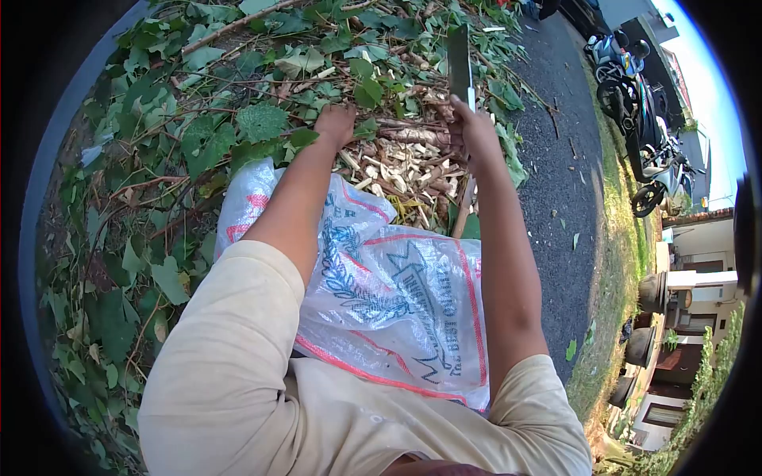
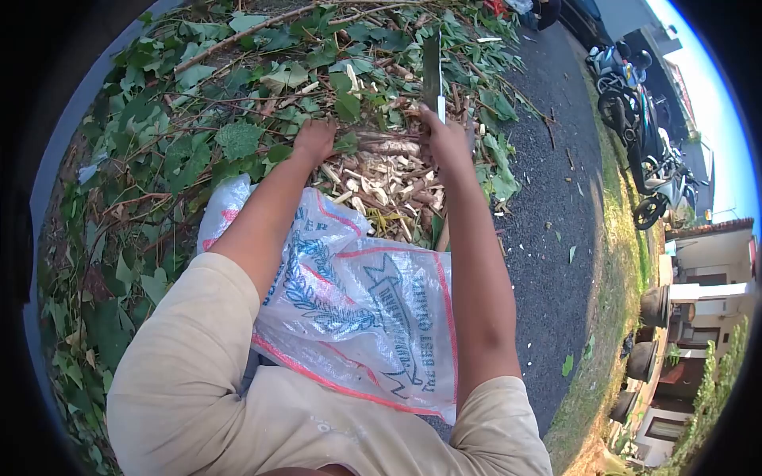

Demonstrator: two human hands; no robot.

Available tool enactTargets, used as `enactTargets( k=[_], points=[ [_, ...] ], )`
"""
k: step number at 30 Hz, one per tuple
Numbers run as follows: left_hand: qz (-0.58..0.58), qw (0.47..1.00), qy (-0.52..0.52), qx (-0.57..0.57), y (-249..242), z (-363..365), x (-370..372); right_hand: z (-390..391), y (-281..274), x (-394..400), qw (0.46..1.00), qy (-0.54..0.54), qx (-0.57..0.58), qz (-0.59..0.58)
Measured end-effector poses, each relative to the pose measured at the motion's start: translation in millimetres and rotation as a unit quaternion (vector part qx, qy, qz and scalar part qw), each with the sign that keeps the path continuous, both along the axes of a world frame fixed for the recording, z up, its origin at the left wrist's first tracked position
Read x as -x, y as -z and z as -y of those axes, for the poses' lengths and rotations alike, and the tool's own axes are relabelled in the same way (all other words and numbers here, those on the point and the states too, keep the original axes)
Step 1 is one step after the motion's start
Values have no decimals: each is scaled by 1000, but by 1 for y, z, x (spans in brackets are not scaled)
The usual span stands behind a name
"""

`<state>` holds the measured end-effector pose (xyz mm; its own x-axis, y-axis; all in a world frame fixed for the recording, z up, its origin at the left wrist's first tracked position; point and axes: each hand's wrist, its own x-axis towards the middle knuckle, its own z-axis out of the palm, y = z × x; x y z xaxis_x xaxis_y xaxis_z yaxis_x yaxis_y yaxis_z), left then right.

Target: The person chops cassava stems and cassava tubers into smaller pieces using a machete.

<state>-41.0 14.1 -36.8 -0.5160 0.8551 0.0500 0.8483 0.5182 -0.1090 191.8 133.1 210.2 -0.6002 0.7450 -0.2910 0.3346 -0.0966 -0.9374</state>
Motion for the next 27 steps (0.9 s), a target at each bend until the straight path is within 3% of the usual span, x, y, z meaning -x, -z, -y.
enactTargets(
  k=[2, 5, 6, 8, 10, 11, 12, 13, 17, 21, 23, 24, 26, 27],
  points=[
    [-13, 1000, 3, -10, -1, 1, 0, -5, -70, 14, 990, -10, -71, -121],
    [-10, 1000, 25, 5, -15, 6, -4, 7, -147, 27, 910, -63, -229, -340],
    [-3, 1000, 22, 6, -15, 5, -4, 17, -157, 29, 891, -15, -293, -346],
    [3, 1000, 12, 7, -17, 7, -1, 25, -141, 40, 867, 27, -352, -351],
    [7, 1000, 11, 8, -23, 9, -7, 7, -50, 47, 822, 58, -361, -437],
    [6, 1000, 9, 6, -25, 10, -7, 5, 18, 44, 864, 73, -323, -380],
    [13, 1000, 11, 3, -26, 12, -9, -15, 115, 26, 937, 69, -293, -178],
    [20, 1000, 13, -2, -27, 10, -8, -19, 179, -6, 966, -23, -239, 94],
    [18, 1000, 4, 12, -4, -2, 3, 32, 172, -77, 978, -46, -3, 202],
    [3, 1000, 26, 13, -27, 9, -8, 20, 120, -104, 984, -39, 10, 174],
    [-16, 999, 27, 24, -23, 6, -9, 11, 108, -117, 987, -52, -43, 145],
    [-34, 999, 29, 20, -21, 6, -7, 3, 116, -124, 993, -61, -2, 97],
    [-83, 996, 33, 16, -29, 5, -11, 7, 131, -132, 997, -20, -44, 62],
    [-65, 997, 23, 19, -36, 5, -15, 20, 123, -133, 995, 5, -35, 98]
  ],
)
